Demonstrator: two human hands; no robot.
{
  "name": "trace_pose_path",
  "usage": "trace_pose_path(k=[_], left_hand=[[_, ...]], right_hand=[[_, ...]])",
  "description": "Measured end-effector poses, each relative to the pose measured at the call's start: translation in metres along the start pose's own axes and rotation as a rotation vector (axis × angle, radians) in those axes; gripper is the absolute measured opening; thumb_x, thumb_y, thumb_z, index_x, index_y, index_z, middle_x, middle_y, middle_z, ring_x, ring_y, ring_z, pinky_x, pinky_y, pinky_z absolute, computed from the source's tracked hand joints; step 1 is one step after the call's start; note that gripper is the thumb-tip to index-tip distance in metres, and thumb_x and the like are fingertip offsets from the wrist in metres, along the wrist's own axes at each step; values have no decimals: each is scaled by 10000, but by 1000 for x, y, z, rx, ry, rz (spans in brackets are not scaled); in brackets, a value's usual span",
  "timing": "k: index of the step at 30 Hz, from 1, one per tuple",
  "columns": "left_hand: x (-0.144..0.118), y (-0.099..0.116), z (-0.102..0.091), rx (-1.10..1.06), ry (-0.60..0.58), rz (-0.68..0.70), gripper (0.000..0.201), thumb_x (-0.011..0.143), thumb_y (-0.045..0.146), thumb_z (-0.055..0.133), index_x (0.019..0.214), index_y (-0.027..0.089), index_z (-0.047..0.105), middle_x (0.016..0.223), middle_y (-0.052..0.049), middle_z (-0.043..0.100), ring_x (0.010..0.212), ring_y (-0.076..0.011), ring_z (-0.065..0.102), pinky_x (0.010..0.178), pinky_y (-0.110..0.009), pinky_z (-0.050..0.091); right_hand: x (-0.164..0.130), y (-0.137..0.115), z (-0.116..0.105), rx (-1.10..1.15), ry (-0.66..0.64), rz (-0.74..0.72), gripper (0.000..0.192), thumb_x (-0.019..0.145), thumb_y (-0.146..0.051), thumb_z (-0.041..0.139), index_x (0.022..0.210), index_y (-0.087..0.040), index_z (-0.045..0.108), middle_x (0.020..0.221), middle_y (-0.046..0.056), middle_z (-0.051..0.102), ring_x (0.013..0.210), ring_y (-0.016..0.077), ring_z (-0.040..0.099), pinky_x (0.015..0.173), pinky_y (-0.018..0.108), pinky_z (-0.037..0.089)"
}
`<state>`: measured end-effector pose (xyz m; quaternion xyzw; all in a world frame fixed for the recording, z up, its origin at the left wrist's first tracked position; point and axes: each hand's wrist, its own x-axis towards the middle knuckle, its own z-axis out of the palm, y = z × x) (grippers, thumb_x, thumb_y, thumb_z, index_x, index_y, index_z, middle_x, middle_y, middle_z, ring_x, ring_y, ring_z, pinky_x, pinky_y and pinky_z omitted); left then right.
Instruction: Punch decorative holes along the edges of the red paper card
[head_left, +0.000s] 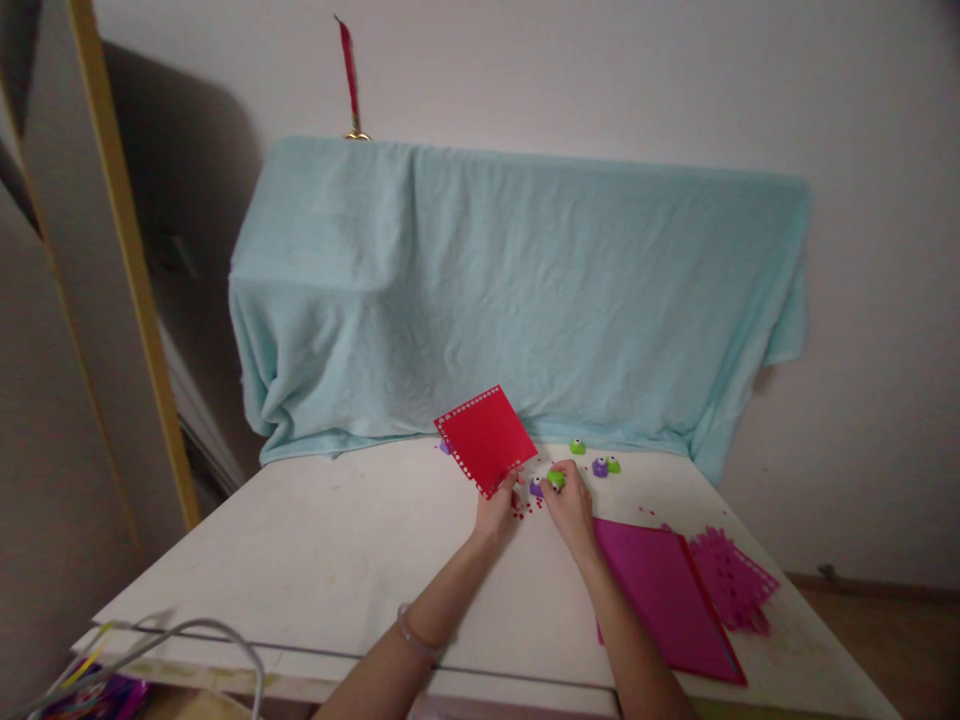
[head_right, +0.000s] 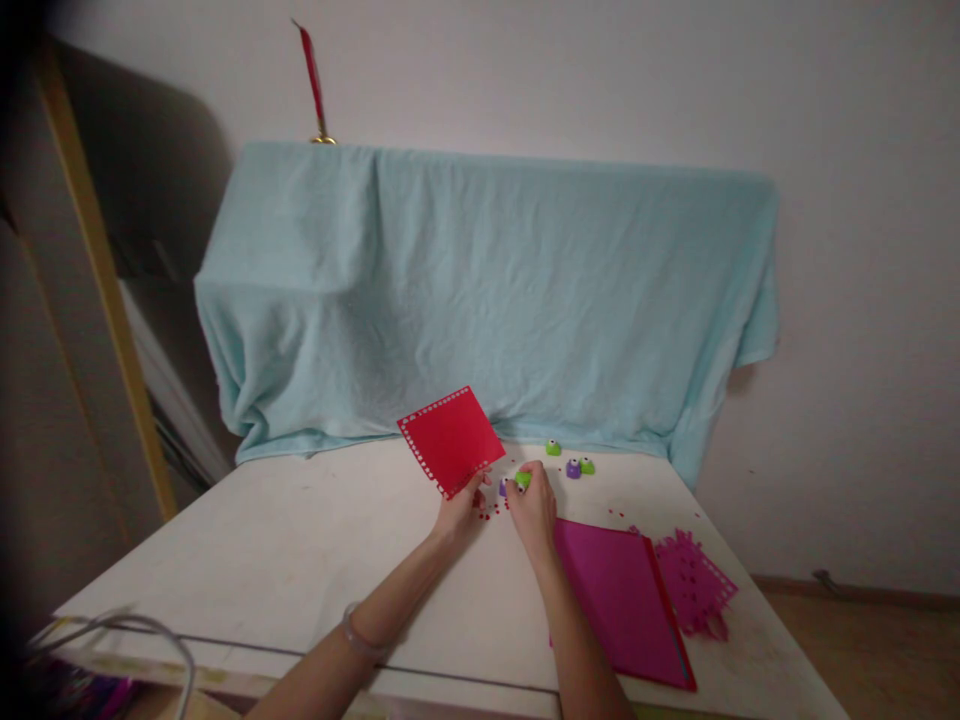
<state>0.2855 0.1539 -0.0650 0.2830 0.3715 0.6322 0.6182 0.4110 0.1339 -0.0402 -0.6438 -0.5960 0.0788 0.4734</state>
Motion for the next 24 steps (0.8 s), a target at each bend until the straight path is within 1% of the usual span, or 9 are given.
trace_pose_path(k=[4, 8, 13, 18, 21, 24], left_hand=[[3, -4, -2, -10, 13, -12, 400, 636, 466, 776, 788, 135, 611, 497, 66, 475, 351, -44, 378, 372, -190, 283], [5, -4, -3, 4, -2, -13, 403, 642, 436, 776, 858, 124, 641, 556, 42, 532, 360, -40, 391, 373, -189, 280], [4, -2, -3, 24, 1, -14, 378, 661, 415, 757, 873, 120, 651, 559, 35, 537, 363, -43, 398, 378, -190, 287], [2, 0, -3, 41, 9, -35, 366, 663, 422, 746, 845, 120, 647, 528, 37, 521, 361, -49, 400, 386, -191, 274], [0, 4, -1, 57, 12, -65, 382, 645, 446, 757, 813, 124, 639, 490, 44, 496, 355, -56, 391, 393, -199, 273], [-3, 6, 0, 68, 14, -62, 383, 639, 455, 754, 797, 130, 629, 450, 54, 467, 351, -67, 384, 396, -209, 287]], right_hand=[[0, 1, 1, -35, -9, -16, 220, 760, -307, 547, 960, -216, 537, 881, 39, 603, 819, 221, 577, 741, 314, 412], [0, 2, 1, -74, -1, -17, 207, 756, -271, 552, 956, -218, 553, 908, 48, 601, 854, 226, 581, 756, 317, 416], [0, 3, 1, -94, -6, -40, 180, 746, -233, 562, 923, -216, 589, 927, 64, 595, 889, 236, 586, 780, 326, 426], [0, 4, 0, -113, -24, -60, 178, 733, -191, 562, 899, -221, 617, 957, 69, 604, 903, 240, 597, 787, 330, 432], [0, 4, 0, -128, -39, -65, 203, 727, -159, 547, 909, -221, 613, 965, 62, 620, 913, 239, 602, 796, 332, 432], [-2, 3, 1, -132, -62, -68, 207, 735, -146, 536, 915, -222, 603, 960, 55, 636, 911, 236, 610, 798, 329, 430]])
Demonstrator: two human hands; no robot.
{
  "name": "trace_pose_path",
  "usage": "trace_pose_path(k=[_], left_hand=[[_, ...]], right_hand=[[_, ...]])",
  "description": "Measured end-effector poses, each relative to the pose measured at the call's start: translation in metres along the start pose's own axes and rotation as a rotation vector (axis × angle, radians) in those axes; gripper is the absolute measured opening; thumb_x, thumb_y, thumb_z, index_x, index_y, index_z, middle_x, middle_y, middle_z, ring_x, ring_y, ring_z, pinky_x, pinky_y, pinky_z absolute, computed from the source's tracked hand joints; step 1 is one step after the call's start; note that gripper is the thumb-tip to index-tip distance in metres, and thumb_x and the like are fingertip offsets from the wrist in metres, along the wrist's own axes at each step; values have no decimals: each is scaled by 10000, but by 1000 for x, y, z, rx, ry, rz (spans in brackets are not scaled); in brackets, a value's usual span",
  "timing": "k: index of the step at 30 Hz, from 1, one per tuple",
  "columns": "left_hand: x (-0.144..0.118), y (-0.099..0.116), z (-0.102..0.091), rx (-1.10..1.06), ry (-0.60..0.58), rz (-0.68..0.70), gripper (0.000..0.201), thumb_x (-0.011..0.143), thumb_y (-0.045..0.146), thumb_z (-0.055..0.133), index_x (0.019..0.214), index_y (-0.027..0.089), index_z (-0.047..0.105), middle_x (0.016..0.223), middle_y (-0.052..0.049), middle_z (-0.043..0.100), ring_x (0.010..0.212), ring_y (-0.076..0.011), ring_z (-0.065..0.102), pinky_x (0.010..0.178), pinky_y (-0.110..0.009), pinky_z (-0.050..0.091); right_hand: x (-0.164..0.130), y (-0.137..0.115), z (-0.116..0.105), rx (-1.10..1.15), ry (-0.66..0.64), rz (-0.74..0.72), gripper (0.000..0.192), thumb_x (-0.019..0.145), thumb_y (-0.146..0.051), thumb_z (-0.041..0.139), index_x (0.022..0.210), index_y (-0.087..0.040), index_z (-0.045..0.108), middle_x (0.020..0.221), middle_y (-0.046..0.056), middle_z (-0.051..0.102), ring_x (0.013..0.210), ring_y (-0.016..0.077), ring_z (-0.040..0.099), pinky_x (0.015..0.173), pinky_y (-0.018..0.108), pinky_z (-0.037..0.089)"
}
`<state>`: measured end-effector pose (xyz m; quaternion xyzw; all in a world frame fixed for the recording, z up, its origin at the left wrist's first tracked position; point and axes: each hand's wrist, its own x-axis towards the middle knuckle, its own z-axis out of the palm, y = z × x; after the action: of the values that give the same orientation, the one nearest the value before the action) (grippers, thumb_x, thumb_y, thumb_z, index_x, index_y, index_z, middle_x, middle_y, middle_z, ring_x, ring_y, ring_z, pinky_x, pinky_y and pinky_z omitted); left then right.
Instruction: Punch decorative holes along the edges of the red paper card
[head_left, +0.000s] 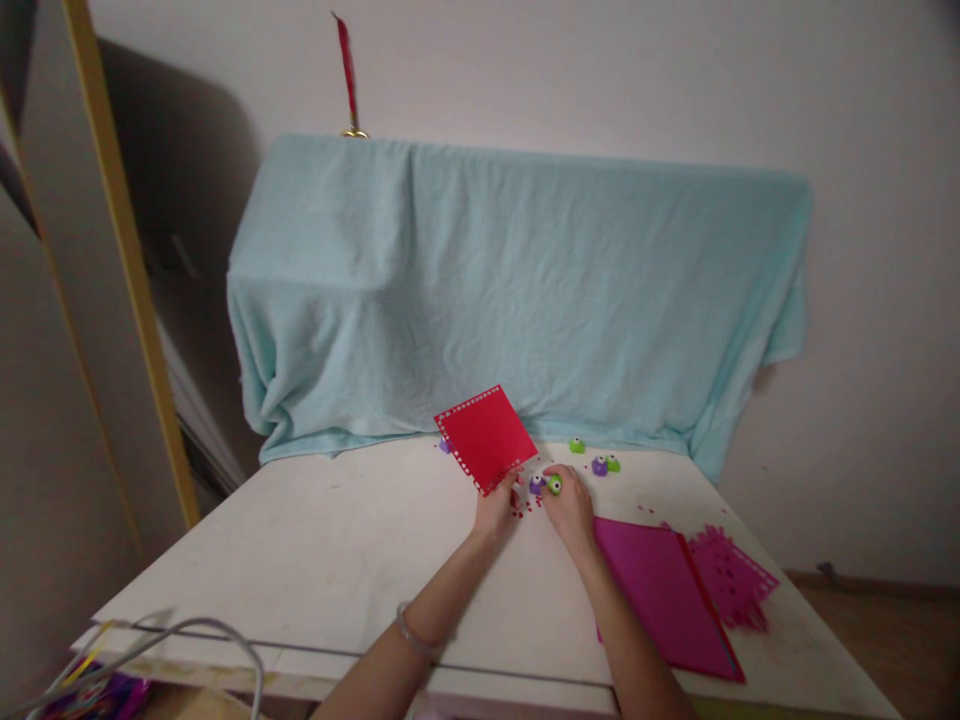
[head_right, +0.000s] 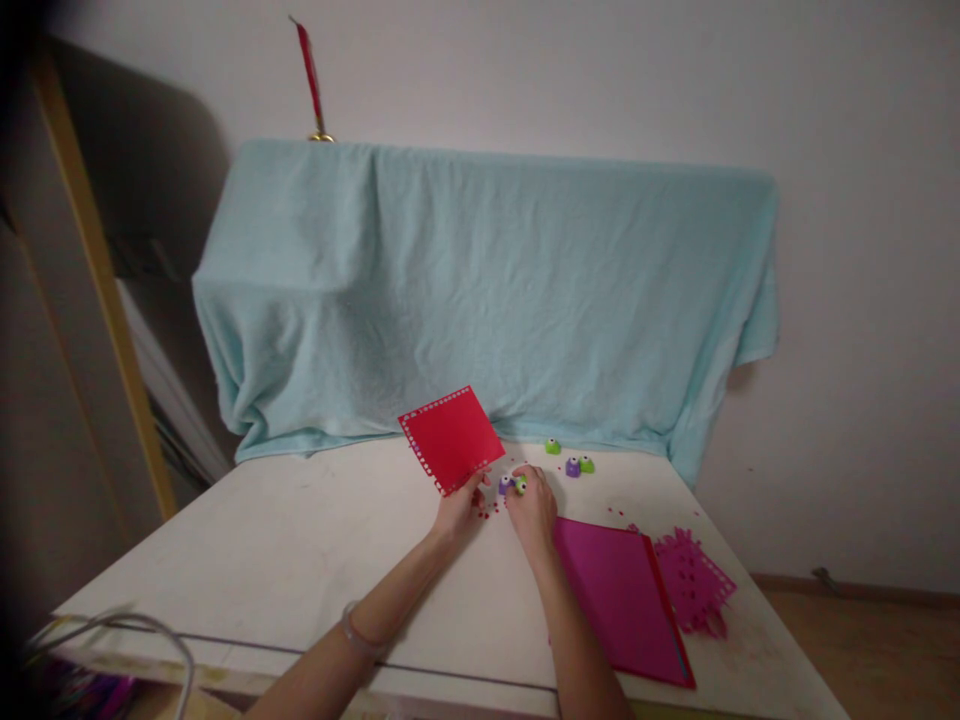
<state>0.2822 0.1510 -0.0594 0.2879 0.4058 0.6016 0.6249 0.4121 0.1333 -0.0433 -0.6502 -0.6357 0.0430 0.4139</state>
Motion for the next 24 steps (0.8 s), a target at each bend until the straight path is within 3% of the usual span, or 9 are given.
trace_pose_path(k=[15, 20, 24], left_hand=[[-1, -1, 2, -52, -20, -26, 325, 655, 427, 706, 812, 158, 614, 419, 83, 418, 340, -70, 361, 388, -207, 246], [-2, 2, 3, -12, -5, -6, 298, 666, 416, 686, 798, 160, 609, 437, 78, 425, 346, -74, 363, 383, -210, 259], [-4, 10, 5, -21, 65, 47, 292, 640, 391, 687, 800, 157, 618, 556, 52, 521, 365, -57, 370, 384, -211, 277]], right_hand=[[-1, -3, 1, 24, -45, 52, 242, 782, -210, 526, 1024, -213, 527, 986, 56, 670, 885, 232, 631, 759, 309, 419], [-1, -3, 0, 73, -1, 43, 227, 788, -239, 520, 1011, -209, 550, 994, 71, 666, 929, 235, 624, 808, 324, 432], [2, -8, -4, 166, 83, 45, 203, 819, -319, 535, 974, -201, 592, 959, 76, 665, 908, 232, 618, 808, 328, 440]])
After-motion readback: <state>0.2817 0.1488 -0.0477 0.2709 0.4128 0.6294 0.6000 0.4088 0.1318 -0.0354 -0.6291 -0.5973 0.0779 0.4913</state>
